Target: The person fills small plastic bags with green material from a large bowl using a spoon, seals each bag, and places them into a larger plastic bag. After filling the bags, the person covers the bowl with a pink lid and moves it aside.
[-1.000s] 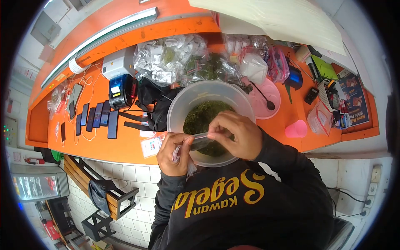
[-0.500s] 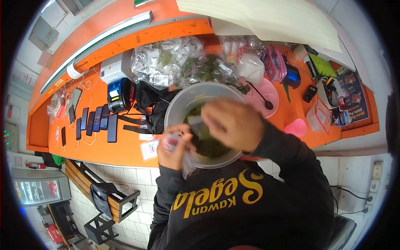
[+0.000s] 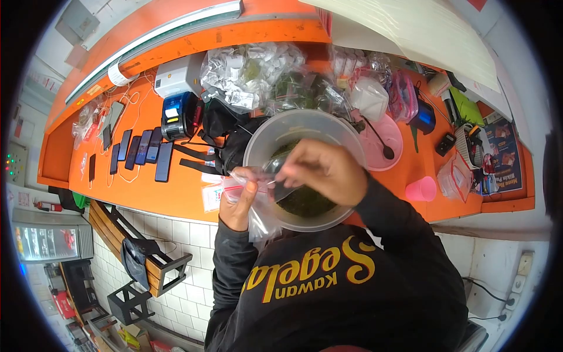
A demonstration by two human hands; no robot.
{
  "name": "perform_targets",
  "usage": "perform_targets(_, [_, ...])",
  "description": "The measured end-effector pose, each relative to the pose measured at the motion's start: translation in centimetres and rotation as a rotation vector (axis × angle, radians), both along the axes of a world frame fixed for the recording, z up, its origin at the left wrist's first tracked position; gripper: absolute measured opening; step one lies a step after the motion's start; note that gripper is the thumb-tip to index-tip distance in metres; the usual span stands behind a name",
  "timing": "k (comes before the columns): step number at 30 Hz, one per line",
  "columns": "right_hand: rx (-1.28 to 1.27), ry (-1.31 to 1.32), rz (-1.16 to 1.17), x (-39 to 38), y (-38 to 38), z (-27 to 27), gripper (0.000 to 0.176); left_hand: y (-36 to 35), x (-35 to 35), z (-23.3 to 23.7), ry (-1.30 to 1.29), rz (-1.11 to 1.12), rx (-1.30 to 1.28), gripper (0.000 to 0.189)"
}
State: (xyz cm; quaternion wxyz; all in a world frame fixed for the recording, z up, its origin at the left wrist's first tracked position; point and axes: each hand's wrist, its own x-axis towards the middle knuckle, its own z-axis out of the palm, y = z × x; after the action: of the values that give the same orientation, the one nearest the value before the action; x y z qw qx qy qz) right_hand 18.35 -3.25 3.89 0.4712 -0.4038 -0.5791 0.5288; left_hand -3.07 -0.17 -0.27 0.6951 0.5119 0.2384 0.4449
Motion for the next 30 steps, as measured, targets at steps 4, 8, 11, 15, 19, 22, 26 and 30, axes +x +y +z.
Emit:
perform_targets(4, [-0.178,0.206,0.083,2.5,0.4,0.7,0.014,0.2,-0.7,0.1,0.101,0.010,-0.072,0.015])
perform_targets(8, [0.325,-0.318,-0.407,1.1,0.5,-1.1,0.019,-0.8,-0.2,0.9,0.160,-0.094,-0.172,0.010])
perform_targets(11, [0.532,-0.679,-0.472,-0.3,-0.5,-0.1,0.021,-1.3,1.2,0.9,0.259,0.005,-0.037,0.011])
perform_targets(15, [0.239,-0.340,-0.217,-1.9,-1.9,-1.2,0.015,-1.5,1.7,0.1,0.404,0.092,0.247,0.009])
perform_targets(19, [0.029,-0.177,-0.195,-1.7,-1.9,-1.4,0.014,-2.2,2.2,1.7,0.576,0.209,0.404,0.008])
perform_targets(22, [0.298,-0.476,-0.323,-2.2,-1.7,-1.4,0.013,-2.7,3.2,1.1,0.651,0.384,0.591,0.009])
perform_targets(26, [0.577,-0.814,-0.499,-2.1,-0.9,-1.5,0.014,-2.6,2.9,0.6,0.751,0.575,0.596,0.013])
perform_targets(30, [0.769,-1.021,-0.195,-1.7,-1.6,0.3,0.016,-1.3,1.6,1.1,0.590,0.445,0.266,0.013])
